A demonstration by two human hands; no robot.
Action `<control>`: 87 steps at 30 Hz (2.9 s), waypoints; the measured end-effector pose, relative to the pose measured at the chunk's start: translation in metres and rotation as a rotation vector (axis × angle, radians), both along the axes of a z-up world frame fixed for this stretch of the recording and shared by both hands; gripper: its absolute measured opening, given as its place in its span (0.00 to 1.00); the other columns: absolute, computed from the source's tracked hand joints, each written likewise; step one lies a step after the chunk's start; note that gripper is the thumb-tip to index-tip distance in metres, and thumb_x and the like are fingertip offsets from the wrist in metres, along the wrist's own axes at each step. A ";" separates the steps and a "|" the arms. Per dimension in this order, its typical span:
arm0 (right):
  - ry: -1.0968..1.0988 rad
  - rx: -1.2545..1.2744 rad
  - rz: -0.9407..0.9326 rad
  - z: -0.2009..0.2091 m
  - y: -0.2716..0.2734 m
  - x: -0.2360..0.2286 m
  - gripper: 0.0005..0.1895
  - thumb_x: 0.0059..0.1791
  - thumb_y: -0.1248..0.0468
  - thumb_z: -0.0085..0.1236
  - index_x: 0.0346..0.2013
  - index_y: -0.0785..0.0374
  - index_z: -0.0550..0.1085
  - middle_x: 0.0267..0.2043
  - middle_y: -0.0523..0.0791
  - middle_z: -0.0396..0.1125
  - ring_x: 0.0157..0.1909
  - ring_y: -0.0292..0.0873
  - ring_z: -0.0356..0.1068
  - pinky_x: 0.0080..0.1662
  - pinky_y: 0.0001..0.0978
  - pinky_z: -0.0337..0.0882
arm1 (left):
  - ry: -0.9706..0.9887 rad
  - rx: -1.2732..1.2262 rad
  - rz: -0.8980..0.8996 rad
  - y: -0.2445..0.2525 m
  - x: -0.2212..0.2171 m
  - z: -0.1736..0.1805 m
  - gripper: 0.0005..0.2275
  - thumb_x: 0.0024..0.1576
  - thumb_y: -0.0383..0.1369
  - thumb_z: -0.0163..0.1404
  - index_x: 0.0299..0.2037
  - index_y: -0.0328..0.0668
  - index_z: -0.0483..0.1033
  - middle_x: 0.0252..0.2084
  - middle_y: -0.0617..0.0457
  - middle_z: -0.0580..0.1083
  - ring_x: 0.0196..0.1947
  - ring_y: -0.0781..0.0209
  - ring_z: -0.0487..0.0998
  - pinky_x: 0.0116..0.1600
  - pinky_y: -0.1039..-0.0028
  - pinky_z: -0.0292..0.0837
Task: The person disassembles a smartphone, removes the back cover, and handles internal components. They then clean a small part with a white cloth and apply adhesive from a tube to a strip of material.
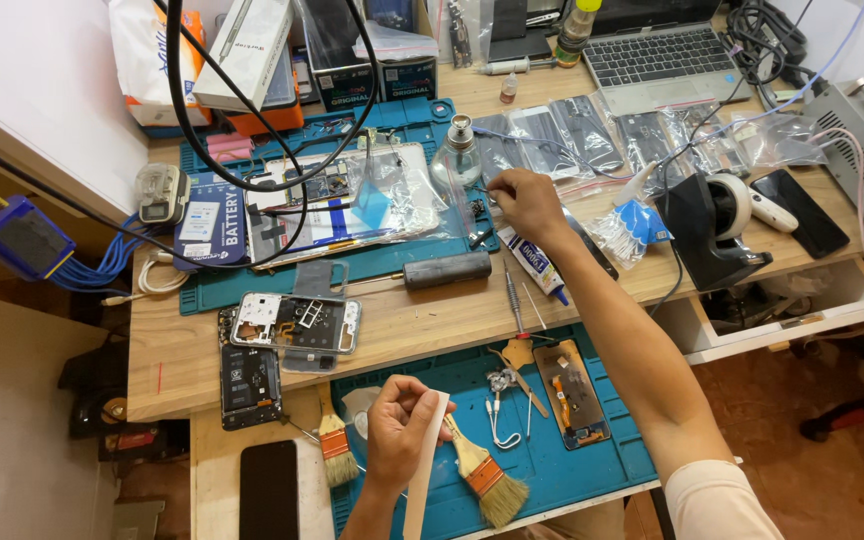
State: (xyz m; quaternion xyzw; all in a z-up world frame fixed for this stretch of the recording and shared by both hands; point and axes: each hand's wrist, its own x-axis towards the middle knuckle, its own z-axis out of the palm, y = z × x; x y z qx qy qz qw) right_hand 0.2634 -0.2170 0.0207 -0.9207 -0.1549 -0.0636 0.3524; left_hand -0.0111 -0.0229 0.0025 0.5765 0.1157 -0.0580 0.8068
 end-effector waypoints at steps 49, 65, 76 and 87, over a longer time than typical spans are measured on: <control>0.387 0.045 -0.018 0.014 -0.006 -0.006 0.18 0.43 0.68 0.40 0.44 0.61 0.74 0.33 0.44 0.70 0.26 0.35 0.61 0.30 0.28 0.59 | 0.043 0.065 -0.004 -0.001 -0.001 0.005 0.07 0.50 0.32 0.48 0.32 0.37 0.67 0.27 0.37 0.79 0.16 0.57 0.78 0.22 0.75 0.75; 0.254 -0.007 0.043 0.014 0.000 -0.014 0.25 0.42 0.71 0.38 0.52 0.54 0.69 0.38 0.46 0.64 0.30 0.42 0.64 0.32 0.31 0.61 | 0.026 0.030 0.013 0.000 -0.002 0.006 0.06 0.51 0.31 0.48 0.31 0.36 0.67 0.26 0.36 0.78 0.15 0.57 0.77 0.21 0.75 0.74; 0.201 -0.177 0.070 0.018 0.008 -0.016 0.13 0.45 0.67 0.48 0.45 0.59 0.71 0.31 0.47 0.69 0.33 0.46 0.67 0.33 0.40 0.64 | 0.030 0.034 0.019 0.000 0.000 0.007 0.06 0.50 0.31 0.48 0.30 0.36 0.66 0.25 0.36 0.78 0.13 0.57 0.76 0.20 0.75 0.74; 0.122 -0.241 0.125 0.025 0.014 -0.022 0.24 0.40 0.66 0.56 0.50 0.56 0.67 0.42 0.47 0.58 0.43 0.47 0.61 0.41 0.38 0.64 | 0.032 0.030 0.028 -0.001 -0.001 0.006 0.06 0.51 0.30 0.48 0.30 0.35 0.66 0.25 0.36 0.78 0.14 0.56 0.76 0.21 0.74 0.75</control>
